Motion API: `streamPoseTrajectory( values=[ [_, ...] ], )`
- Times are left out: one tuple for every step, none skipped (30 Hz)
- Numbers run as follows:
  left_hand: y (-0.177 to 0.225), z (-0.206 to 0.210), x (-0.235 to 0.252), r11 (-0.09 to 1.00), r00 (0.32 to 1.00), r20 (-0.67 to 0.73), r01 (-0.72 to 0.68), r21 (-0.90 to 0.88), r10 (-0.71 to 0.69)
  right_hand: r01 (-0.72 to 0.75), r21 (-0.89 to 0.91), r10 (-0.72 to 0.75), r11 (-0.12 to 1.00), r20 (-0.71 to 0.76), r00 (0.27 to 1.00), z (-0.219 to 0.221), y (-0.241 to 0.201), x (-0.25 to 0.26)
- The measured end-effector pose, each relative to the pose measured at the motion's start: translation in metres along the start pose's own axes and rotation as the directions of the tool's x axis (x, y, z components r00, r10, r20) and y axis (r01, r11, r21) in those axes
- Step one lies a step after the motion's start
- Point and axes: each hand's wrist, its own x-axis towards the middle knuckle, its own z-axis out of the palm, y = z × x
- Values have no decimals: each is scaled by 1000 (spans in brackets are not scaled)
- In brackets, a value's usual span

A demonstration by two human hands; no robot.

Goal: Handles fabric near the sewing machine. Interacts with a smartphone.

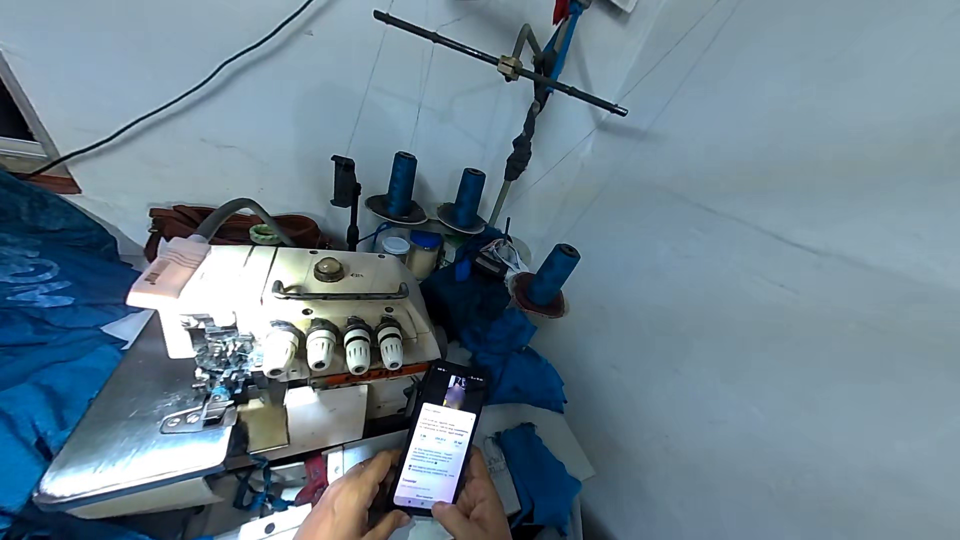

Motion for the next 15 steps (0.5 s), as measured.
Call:
streamPoseTrajectory(
  values=[
    [0, 0, 0, 1000, 1000, 1, 2, 2, -2, 3, 4, -3, 1000, 1, 1000, 0, 0, 0],
    [1, 0, 0, 1000, 1000, 2, 1, 2, -1, 5, 11, -5, 1000, 1, 1000, 0, 0, 0],
    [0, 0, 0, 1000, 1000, 5, 2, 1, -2, 5, 17, -5, 1000, 0, 1000, 0, 1, 0],
    [0, 0, 0, 1000, 1000, 7, 3, -1, -3, 6, 24, -6, 1000, 0, 1000, 0, 1, 0],
    [0, 0, 0, 1000, 1000, 6, 2, 0, -2, 4, 29, -4, 1000, -4, 1000, 0, 1, 0],
    [0, 0, 0, 1000, 1000, 5, 2, 1, -2, 3, 32, -2, 999, -8, 1000, 1, 0, 0],
    [1, 0, 0, 1000, 1000, 5, 2, -2, -2, 2, 34, -1, 999, -11, 1000, 1, 0, 0],
    [1, 0, 0, 1000, 1000, 4, 0, -6, 0, 1, 37, -1, 999, -11, 1000, 1, 0, 0],
    [1, 0, 0, 1000, 1000, 1, -3, -7, 3, -1, 44, 1, 999, -10, 1000, 1, 0, 0],
    [1, 0, 0, 1000, 1000, 0, -4, -6, 4, -3, 48, 4, 999, -9, 1000, 1, 0, 1],
    [2, -1, 0, 1000, 1000, -1, -5, -4, 5, -5, 49, 5, 999, -7, 1000, 1, 0, 1],
    [2, -1, 0, 1000, 1000, -3, -5, -3, 5, -6, 51, 6, 999, -8, 1000, 1, 0, 1],
    [2, -1, 0, 1000, 1000, -2, -4, -2, 4, -3, 52, 4, 999, -9, 1000, 1, 0, 1],
    [2, -1, 0, 1000, 1000, 0, -3, -3, 3, 0, 56, 1, 998, -12, 1000, 1, 0, 1],
    [2, -1, 0, 1000, 1000, 2, -3, -3, 3, 0, 59, 0, 998, -14, 1000, 1, 0, 0]
  ],
)
